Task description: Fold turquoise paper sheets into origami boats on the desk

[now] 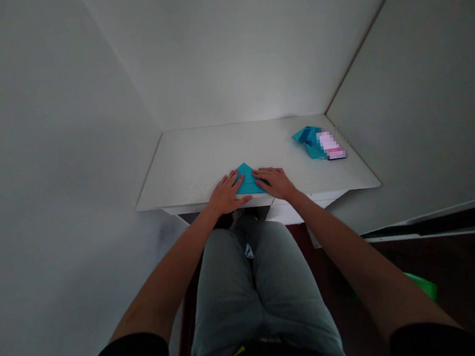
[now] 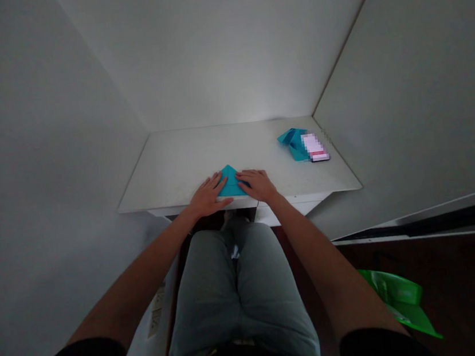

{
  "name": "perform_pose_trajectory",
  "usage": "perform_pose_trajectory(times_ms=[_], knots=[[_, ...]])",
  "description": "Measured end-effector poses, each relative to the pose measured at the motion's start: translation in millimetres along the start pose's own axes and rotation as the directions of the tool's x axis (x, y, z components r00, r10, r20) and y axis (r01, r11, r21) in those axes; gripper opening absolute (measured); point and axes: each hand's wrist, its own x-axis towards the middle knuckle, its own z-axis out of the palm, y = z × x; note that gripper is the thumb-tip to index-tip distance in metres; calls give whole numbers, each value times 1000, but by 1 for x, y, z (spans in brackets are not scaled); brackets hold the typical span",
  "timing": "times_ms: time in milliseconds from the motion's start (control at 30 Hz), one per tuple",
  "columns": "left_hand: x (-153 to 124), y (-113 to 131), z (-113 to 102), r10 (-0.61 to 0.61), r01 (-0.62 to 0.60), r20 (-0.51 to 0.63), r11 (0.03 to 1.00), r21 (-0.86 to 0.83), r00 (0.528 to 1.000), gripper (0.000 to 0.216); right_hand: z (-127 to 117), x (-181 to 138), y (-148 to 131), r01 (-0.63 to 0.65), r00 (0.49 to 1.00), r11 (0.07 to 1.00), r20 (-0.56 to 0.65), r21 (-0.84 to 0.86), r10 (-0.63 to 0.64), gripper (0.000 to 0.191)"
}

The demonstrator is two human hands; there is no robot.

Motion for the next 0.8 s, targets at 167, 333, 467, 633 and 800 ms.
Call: perform_pose_trajectory(times_ms=[167, 333, 467, 633, 800], knots=[[-4, 1, -8, -7, 7, 46, 1000, -12, 999, 85, -5, -8, 6, 101, 986, 995, 133, 15, -102, 86], [-5, -2, -14, -12, 15, 64, 999, -40, 998, 70, -7, -15, 9, 122, 977, 990, 170, 67, -132, 86], [-1, -3, -19, -21, 26, 84, 997, -69, 996, 57, -8, -13, 8, 99, 977, 991, 178, 91, -114, 64], [9, -2, -32, -44, 49, 131, 998, -31, 990, 54, -13, -1, 7, 97, 974, 994, 201, 51, -106, 50], [17, -2, -43, -133, 129, 134, 991, 40, 982, 51, -20, 13, 8, 95, 970, 995, 226, -24, -88, 49]])
